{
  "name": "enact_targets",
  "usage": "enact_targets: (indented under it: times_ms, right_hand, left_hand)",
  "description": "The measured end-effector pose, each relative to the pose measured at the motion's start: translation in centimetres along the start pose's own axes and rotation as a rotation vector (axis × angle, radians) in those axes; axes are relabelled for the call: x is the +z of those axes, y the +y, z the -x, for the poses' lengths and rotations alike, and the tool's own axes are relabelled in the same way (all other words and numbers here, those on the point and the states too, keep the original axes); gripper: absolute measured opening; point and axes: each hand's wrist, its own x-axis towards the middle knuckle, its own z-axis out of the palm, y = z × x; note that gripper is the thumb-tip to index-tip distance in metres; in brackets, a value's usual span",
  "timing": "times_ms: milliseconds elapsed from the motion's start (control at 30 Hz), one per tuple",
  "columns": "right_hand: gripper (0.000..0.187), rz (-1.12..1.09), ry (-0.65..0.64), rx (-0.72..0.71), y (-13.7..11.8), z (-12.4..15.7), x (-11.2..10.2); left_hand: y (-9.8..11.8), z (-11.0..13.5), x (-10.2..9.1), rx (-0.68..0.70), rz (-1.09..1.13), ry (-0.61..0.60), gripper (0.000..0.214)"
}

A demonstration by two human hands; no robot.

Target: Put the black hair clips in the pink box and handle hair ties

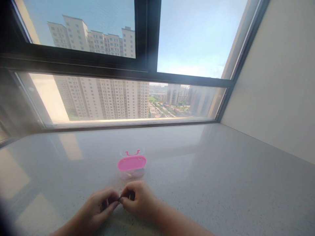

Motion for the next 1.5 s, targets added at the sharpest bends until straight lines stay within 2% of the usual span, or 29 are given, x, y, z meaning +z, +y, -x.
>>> enact_targets:
  times_ms: [133,233,300,500,867,1333,1433,1500]
  right_hand:
    - [0.027,-0.076,-0.030,-0.001,-0.1,0.0,-0.1]
    - [0.029,-0.127,-0.105,0.006,-0.2,0.1,-0.2]
    - [0.028,-0.155,-0.112,0.017,-0.1,0.1,-0.2]
    - [0.022,-0.151,-0.078,0.062,0.3,0.0,-0.1]
    - [0.018,-0.039,-0.043,0.022,0.6,0.0,-0.1]
    - [0.010,-0.082,0.005,-0.039,0.0,0.2,0.1]
    - [0.006,-0.074,0.049,-0.073,-0.4,0.1,0.0]
    - [0.003,-0.033,0.144,-0.124,-0.8,0.0,-0.5]
  left_hand:
    - [0.1,0.0,0.0,0.005,0.004,0.006,0.014]
    - [0.2,0.0,-0.1,0.001,0.002,-0.016,0.016]
    - [0.2,0.0,-0.1,-0.020,-0.007,-0.013,0.017]
    - [-0.1,-0.1,-0.1,-0.049,0.002,0.025,0.018]
    - [0.0,-0.1,-0.2,-0.057,0.008,0.031,0.016]
    - [0.0,-0.1,-0.2,-0.035,-0.006,0.013,0.017]
    - [0.0,-0.2,-0.3,-0.036,-0.013,0.020,0.017]
    - [0.1,-0.2,-0.3,-0.037,-0.016,0.022,0.017]
